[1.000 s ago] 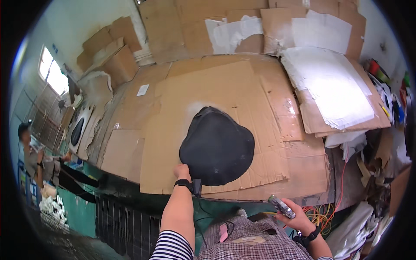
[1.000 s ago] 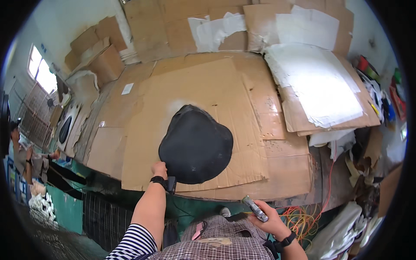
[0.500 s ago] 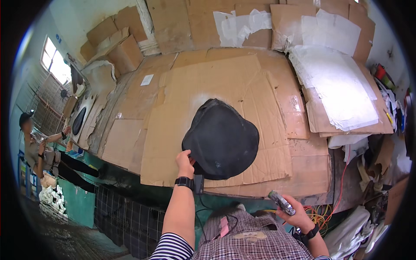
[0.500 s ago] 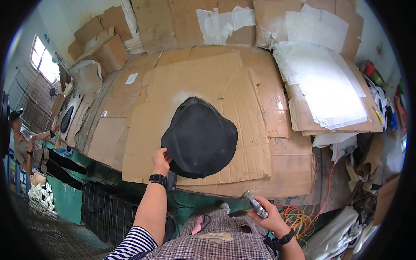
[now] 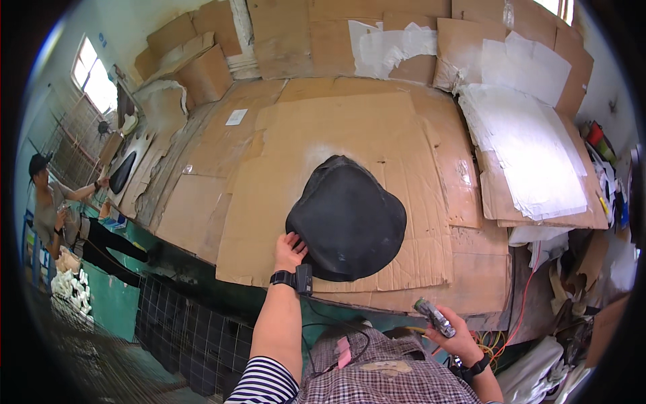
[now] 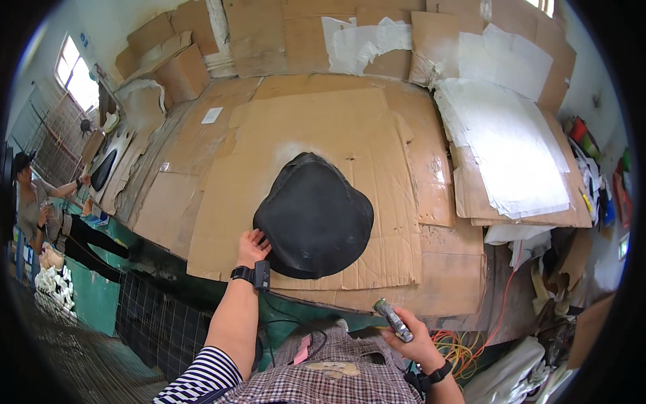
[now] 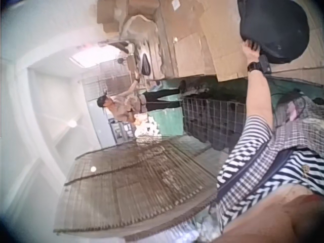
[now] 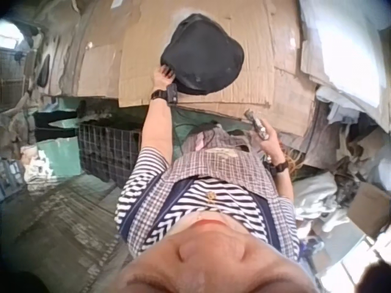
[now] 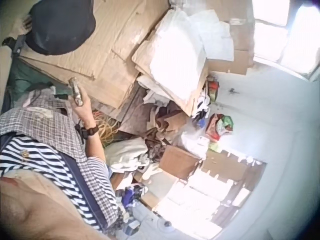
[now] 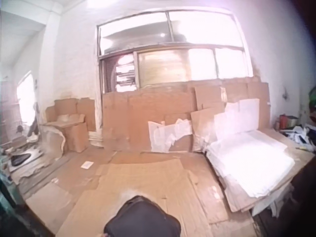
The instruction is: The person repeatedly picks up black shoe parts from a wire rack, sprays them with a handheld spray gun, and places them back on the rack. The person handles the parts one at a time, turning them over to spray different sides, and continues this cycle throughout the video.
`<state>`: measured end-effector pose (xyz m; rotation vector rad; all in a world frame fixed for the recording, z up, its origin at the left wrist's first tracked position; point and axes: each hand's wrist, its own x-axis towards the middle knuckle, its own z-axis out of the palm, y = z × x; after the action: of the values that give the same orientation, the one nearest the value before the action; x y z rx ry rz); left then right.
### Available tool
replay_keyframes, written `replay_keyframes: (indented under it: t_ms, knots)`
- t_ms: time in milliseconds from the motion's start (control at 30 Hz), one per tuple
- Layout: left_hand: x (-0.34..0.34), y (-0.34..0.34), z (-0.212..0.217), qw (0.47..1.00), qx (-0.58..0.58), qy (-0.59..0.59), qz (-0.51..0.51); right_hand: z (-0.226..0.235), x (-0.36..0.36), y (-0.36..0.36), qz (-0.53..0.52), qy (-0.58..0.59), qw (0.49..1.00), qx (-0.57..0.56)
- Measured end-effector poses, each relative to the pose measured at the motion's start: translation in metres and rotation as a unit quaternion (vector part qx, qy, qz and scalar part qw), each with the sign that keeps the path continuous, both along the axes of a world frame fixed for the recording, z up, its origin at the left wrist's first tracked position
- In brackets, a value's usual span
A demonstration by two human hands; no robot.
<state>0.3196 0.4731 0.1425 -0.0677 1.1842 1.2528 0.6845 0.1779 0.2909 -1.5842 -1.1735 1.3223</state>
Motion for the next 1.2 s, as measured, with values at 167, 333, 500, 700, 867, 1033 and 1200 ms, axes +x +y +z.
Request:
replay_keyframes:
  t_ms: [167,333,500,700,867,1033,1200]
  knots:
    - [-0.004,0.007,-0.02,0.996,0.001,0.06,-0.071,0.0,-0.002,0.003,0.028,0.005,0.999,-0.02]
    - [0.007,0.019,-0.021,0.965,-0.054,0.243,-0.078,0.01,-0.004,0.004,0.037,-0.01,0.999,-0.013]
    - [0.032,0.016,0.027,0.991,0.033,0.101,-0.086,0.008,-0.002,-0.004,0.016,-0.006,1.0,-0.012]
    - [0.017,0.007,0.099,0.958,0.28,-0.058,-0.03,0.049,-0.002,-0.003,-0.028,0.035,0.999,0.021]
    - [-0.019,-0.043,0.19,0.918,0.376,-0.115,-0.048,0.092,0.003,-0.007,-0.055,0.017,0.997,0.055]
    - [-0.087,-0.096,0.199,0.916,0.394,0.071,0.004,0.089,-0.012,-0.006,-0.004,0.01,0.999,0.038]
    - [-0.159,-0.152,0.168,0.93,0.309,-0.023,0.197,0.063,-0.057,0.002,0.057,0.039,0.998,-0.013]
